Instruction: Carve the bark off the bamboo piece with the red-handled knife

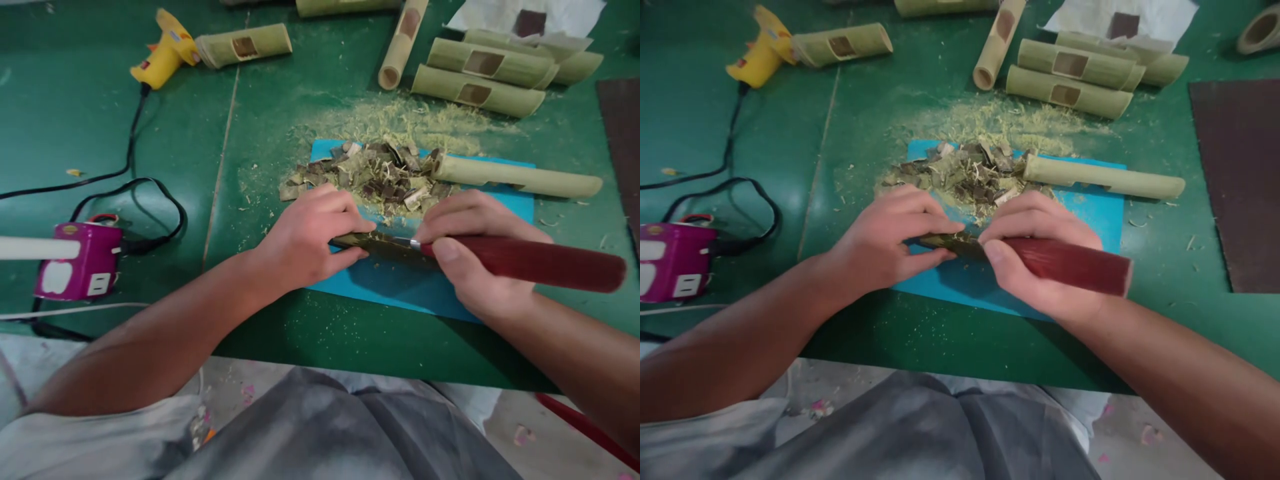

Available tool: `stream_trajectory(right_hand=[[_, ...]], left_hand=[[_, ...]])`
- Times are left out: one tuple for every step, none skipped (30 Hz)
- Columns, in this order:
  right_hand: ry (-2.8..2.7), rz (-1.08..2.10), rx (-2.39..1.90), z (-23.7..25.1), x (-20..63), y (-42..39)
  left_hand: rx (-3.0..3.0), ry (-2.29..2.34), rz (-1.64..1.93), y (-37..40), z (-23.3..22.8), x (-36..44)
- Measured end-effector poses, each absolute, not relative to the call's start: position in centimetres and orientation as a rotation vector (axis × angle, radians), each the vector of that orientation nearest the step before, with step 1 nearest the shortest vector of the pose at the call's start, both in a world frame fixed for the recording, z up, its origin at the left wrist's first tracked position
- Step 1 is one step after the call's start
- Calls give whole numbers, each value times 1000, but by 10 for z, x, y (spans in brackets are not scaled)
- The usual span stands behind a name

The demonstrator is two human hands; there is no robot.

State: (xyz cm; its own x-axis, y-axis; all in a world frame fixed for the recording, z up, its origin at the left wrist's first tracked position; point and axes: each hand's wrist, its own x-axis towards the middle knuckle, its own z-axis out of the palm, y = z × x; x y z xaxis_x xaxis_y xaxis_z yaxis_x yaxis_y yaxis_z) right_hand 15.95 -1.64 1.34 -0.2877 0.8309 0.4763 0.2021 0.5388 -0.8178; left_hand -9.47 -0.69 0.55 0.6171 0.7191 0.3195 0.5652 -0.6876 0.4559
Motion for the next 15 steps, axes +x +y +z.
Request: stream_trajectory(right_hand=[[-1794, 795, -839, 14, 158, -16], [-1800, 801, -830, 14, 156, -15], [-1802, 815, -833, 15, 154, -15], [-1801, 826, -840, 16, 153, -14], [-1802, 835, -851, 16, 152, -14], [-1805, 841, -861, 17, 151, -13], [-1810, 846, -870, 17, 151, -13], [-1813, 850, -878, 17, 151, -13], [-1814, 849, -883, 17, 152, -14], [-1815, 848, -887, 17, 152, -14], [-1815, 847, -890, 17, 152, -14], [-1812, 843, -891, 17, 152, -14], [-1812, 840, -890, 18, 152, -14], [-1817, 833, -890, 19, 152, -13], [-1832, 825, -893, 20, 152, -13]], left_hand=[[2533, 1039, 699, -7, 6, -95], [2533, 1041, 694, -7, 6, -94], [2532, 1043, 688, -8, 6, -94], [2531, 1046, 685, -8, 6, -94], [2530, 1048, 685, -8, 6, -94], [2529, 1051, 684, -8, 6, -94], [2528, 1051, 685, -9, 6, -94], [2527, 1050, 690, -9, 6, -94], [2525, 1049, 698, -9, 5, -94], [2523, 1050, 705, -9, 5, -94], [2521, 1051, 710, -9, 5, -94], [2519, 1053, 713, -9, 4, -94], [2518, 1054, 712, -9, 4, -94], [2518, 1054, 710, -9, 4, -94], [2518, 1052, 706, -9, 4, -94]])
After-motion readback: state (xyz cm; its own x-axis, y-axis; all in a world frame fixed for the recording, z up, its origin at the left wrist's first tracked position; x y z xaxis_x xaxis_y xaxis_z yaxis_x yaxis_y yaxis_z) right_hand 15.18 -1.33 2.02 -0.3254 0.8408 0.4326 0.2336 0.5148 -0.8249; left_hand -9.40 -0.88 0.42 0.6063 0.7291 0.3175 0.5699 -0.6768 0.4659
